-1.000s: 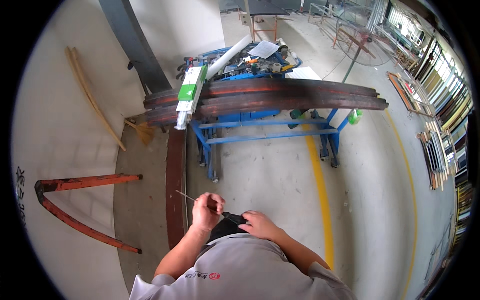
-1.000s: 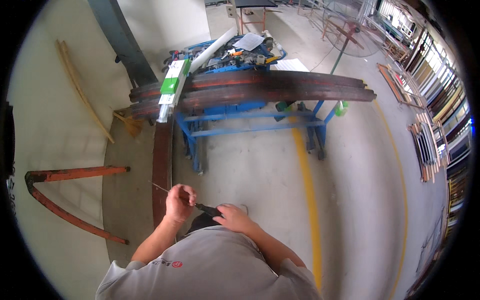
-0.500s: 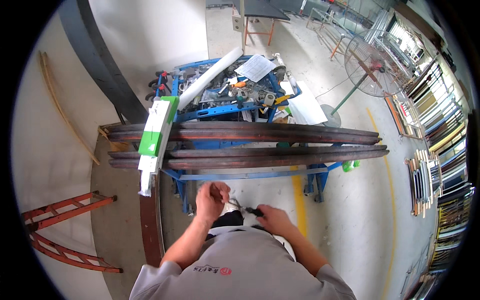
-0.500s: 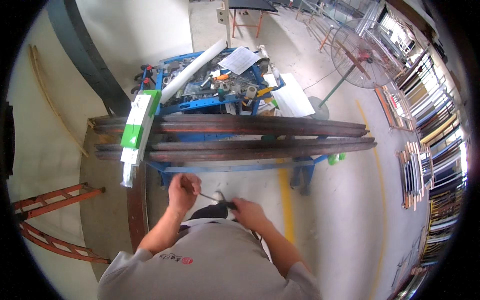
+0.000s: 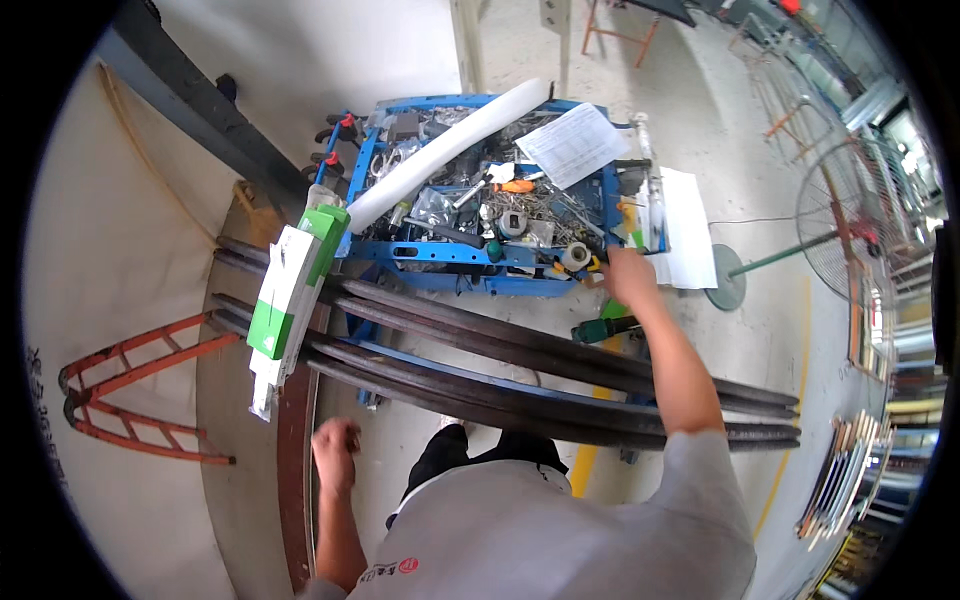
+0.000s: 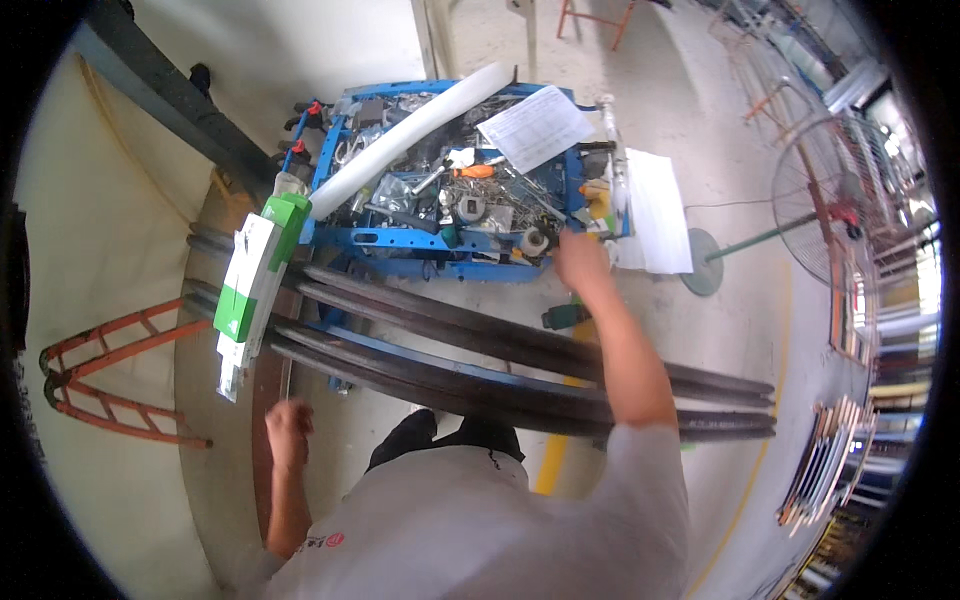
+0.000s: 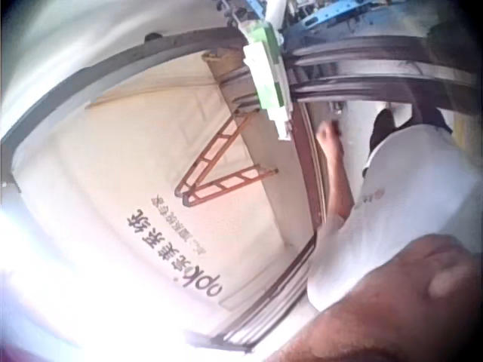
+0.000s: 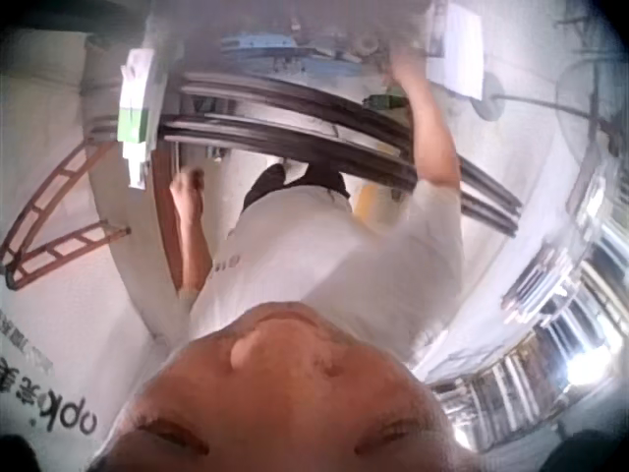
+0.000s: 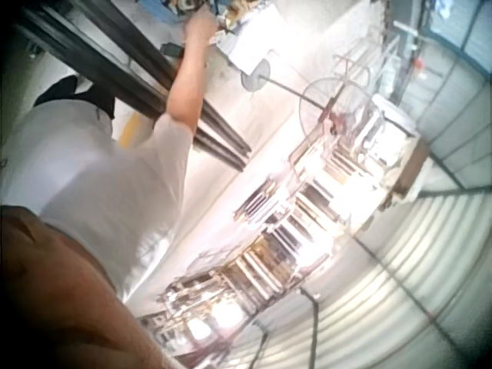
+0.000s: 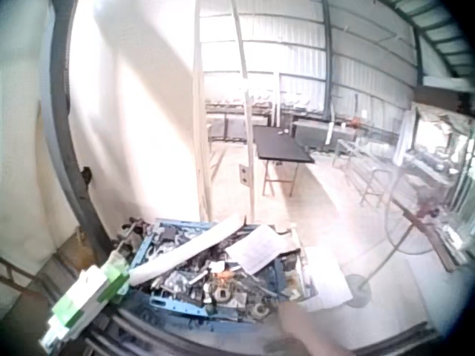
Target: The person assembles a large window frame by hand, aligning and securing the vertical and horizontal sections. They use a screwdriver to tighten screws at the joints and repeatedly test the sliding mechanism of the glass panels. The person also retrieves additional hardware from a nearby cart to continue the assembly.
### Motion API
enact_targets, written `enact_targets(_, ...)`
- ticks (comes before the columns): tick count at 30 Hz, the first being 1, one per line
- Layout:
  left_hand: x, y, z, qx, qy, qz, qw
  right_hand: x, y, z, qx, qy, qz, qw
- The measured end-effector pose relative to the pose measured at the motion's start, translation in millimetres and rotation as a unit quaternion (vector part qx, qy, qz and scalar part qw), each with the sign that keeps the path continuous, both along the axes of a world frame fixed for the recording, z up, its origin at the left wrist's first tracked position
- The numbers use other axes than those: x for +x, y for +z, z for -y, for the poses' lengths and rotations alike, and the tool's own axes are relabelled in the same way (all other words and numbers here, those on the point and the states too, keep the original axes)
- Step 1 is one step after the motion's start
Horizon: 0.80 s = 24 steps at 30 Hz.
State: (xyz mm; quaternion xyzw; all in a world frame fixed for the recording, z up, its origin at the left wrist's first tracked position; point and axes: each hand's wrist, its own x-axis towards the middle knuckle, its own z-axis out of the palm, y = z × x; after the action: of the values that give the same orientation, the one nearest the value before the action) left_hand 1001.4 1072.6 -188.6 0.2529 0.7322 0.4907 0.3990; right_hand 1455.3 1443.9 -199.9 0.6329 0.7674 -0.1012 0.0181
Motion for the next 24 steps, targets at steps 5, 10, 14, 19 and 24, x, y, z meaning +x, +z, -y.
enact_targets(5, 61.4, -104.9, 236.3, -0.398, -0.014, -0.098, 0.912, 2.9, -75.7, -137.6, -0.114, 0.07, 0.092, 0.987)
enact_targets(10, 173.5, -61.4, 357.7, -0.489, -0.022, -0.036, 0.871, -5.7, -124.2, -175.8, 0.049, 0.112, 0.072, 0.99)
enact_targets(14, 204.9, -63.7, 350.0, -0.442, -0.015, -0.038, 0.896, -54.1, -157.1, -198.5, 0.058, 0.157, -0.023, 0.986)
enact_targets(19, 198.1, -82.3, 317.4, -0.349, 0.004, -0.073, 0.934, -102.6, -206.1, -217.9, -0.11, 0.142, -0.104, 0.978)
enact_targets(24, 213.6, -45.3, 223.6, -0.447, 0.18, 0.002, 0.876, -116.5, -200.4, -228.3, -0.094, 0.096, -0.101, 0.986)
